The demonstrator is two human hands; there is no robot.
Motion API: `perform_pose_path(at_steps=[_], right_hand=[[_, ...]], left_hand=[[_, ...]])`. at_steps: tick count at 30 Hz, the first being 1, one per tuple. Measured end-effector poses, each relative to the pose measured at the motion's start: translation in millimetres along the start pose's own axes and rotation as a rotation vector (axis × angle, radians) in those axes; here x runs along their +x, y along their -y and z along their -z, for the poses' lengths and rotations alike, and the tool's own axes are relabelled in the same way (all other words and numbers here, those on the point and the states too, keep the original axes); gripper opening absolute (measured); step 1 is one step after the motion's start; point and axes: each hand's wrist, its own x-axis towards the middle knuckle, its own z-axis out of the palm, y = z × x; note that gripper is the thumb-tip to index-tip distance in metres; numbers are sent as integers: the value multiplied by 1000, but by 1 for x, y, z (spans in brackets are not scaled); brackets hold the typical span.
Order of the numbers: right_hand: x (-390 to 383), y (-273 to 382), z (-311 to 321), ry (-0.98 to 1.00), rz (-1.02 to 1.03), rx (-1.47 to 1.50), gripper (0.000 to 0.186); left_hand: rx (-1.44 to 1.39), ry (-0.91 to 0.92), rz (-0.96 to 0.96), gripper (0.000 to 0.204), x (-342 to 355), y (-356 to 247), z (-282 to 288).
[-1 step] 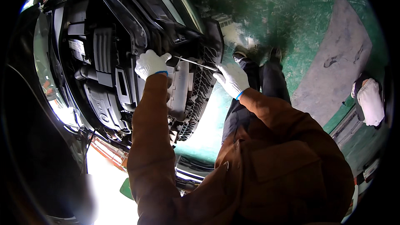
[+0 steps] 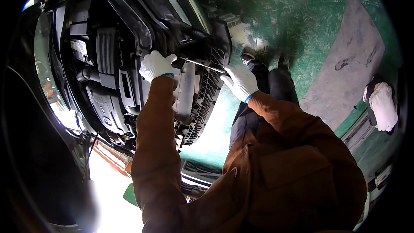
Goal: The person uses a screwdriver to remove screws from the front bumper of a car with the hood open. They then walk to the rear of the vehicle, open the trunk, and retrieve a pink document from a cardboard box to read.
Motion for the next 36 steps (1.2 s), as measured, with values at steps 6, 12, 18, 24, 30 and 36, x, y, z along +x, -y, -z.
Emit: perform_pose_path(at_steps=[6, 12, 18, 24, 30, 36], right_hand=[[0, 5, 6, 6, 0, -39, 33], [0, -6, -9, 19, 15, 73, 32], [1, -1, 0, 6, 14, 145, 32], [-4, 1, -6, -11, -16, 115, 33], [-6, 3, -5, 20, -46, 134, 36], [-1, 2, -4, 57, -93, 158, 31]], left_hand=[[-94, 20, 44, 59, 1, -6, -7], [-165, -72, -73, 62, 16, 18, -19], [-146, -74, -72, 62, 12, 18, -18], [-48, 13, 79, 66, 6, -5, -4], [-92, 15, -97, 66, 17, 18, -17], [-112, 27, -68, 69, 18, 15, -11]])
